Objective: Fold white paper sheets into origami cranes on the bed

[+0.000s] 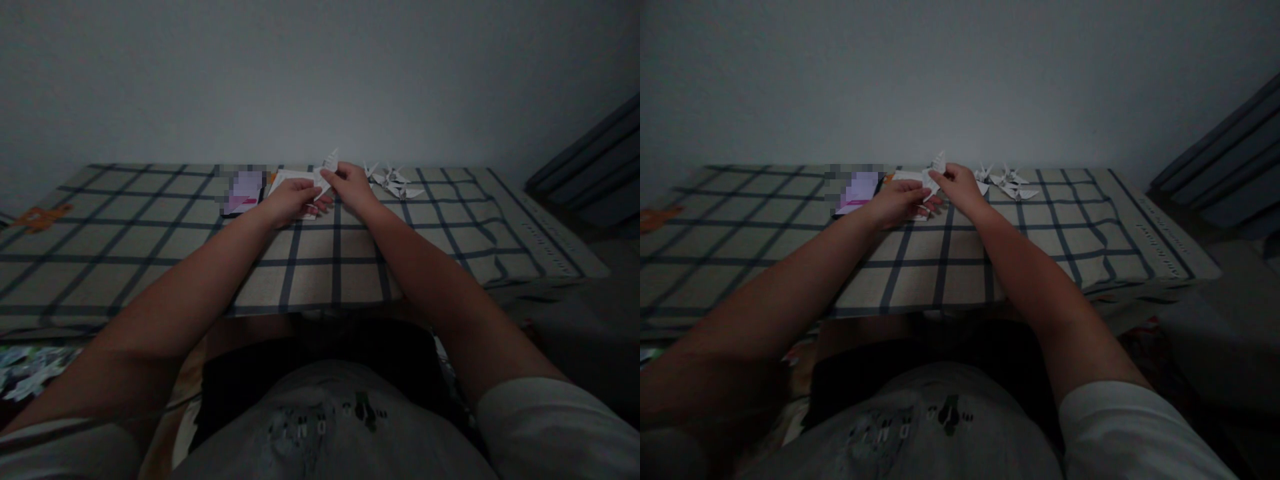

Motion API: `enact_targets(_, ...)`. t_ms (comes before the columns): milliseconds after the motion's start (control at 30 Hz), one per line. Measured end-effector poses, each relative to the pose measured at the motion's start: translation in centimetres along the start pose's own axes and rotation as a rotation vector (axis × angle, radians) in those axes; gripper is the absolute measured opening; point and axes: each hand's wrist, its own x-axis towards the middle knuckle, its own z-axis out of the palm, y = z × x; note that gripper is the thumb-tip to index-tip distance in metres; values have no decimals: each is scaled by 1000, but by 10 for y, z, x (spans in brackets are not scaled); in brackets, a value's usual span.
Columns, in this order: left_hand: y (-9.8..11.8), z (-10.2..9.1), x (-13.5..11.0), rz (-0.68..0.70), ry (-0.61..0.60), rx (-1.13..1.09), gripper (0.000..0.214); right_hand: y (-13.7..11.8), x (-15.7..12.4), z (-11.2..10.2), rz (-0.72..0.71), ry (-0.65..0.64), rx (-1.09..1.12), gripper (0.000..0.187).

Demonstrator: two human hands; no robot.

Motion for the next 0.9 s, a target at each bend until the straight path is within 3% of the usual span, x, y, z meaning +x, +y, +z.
enact_targets(100,3,0,-2,-3,18,14,13,-2,-1,2,3,69,-39,32)
enact_targets(333,7,3,-4,-4,36,-3,15,-2,-1,2,21,56,-18,30)
enact_targets(500,5,1,-6,-10,-46,-85,10,1,2,0,12,69,-10,33)
enact_targets(733,3,-2,-3,-20,-54,-81,6,0,1,0,2,48,4,41)
enact_targets(800,2,-1,-3,-16,-39,-65,2,-3,0,-1,-8,34,-16,42)
enact_targets(900,2,0,-2,8,32,-13,13,-6,-1,-2,-14,4,-18,41)
